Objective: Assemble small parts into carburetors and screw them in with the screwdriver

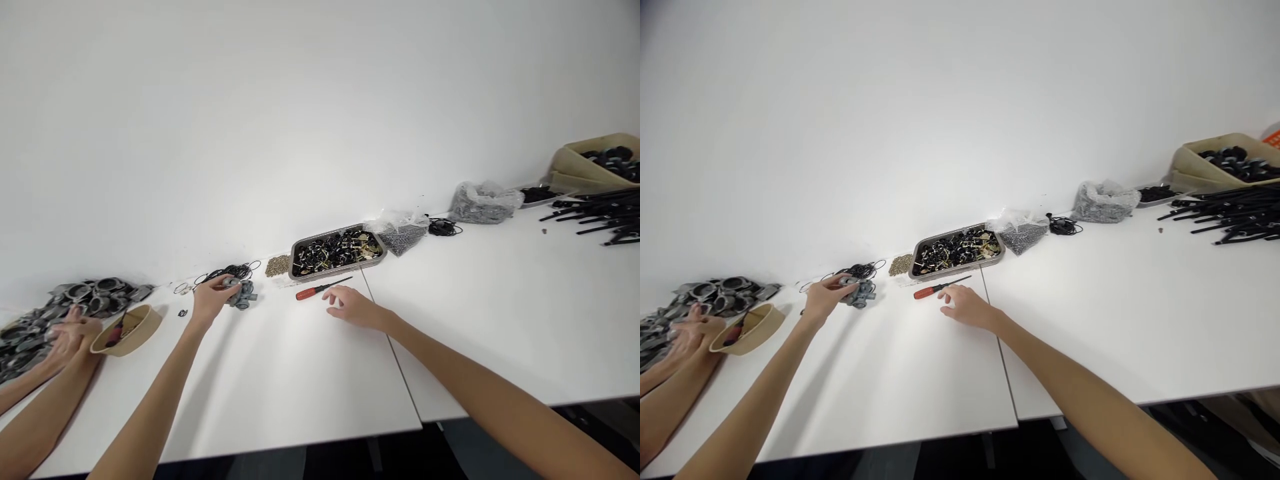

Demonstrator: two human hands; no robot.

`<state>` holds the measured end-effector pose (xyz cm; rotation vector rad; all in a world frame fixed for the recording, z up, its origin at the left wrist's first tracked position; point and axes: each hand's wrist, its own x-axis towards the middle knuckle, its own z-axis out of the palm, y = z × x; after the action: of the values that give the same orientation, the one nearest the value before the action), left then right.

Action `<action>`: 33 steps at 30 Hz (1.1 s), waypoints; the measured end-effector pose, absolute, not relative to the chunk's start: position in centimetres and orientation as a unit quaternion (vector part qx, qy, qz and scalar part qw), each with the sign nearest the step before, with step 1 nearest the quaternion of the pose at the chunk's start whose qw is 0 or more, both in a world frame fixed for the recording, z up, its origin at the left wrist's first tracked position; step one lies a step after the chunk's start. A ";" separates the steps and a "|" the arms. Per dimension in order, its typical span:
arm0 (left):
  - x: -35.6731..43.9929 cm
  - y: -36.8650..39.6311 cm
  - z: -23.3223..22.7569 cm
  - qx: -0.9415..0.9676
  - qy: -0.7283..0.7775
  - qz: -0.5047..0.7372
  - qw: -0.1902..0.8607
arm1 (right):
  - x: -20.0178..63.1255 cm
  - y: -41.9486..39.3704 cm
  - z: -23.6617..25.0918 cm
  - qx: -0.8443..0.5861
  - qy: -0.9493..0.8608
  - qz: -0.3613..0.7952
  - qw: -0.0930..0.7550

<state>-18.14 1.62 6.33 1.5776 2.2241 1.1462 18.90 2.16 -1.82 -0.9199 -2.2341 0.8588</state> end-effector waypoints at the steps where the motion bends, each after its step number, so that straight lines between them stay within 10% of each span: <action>1: -16.6 1.5 6.6 0.535 0.728 0.407 0.135 | 19.0 2.2 -1.6 -0.342 -0.825 0.346 0.289; 14: -2.5 0.8 5.8 0.613 0.476 0.410 0.479 | 18.9 2.2 -0.3 -0.238 -0.692 0.581 0.357; 33: -4.5 1.5 -0.8 0.533 0.389 0.416 0.626 | 17.1 -0.9 0.3 -0.350 -0.885 0.157 0.263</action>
<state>-4.50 1.52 -0.76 1.2223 0.8925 0.9545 17.06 -0.94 0.27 -0.9456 -2.3951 0.4258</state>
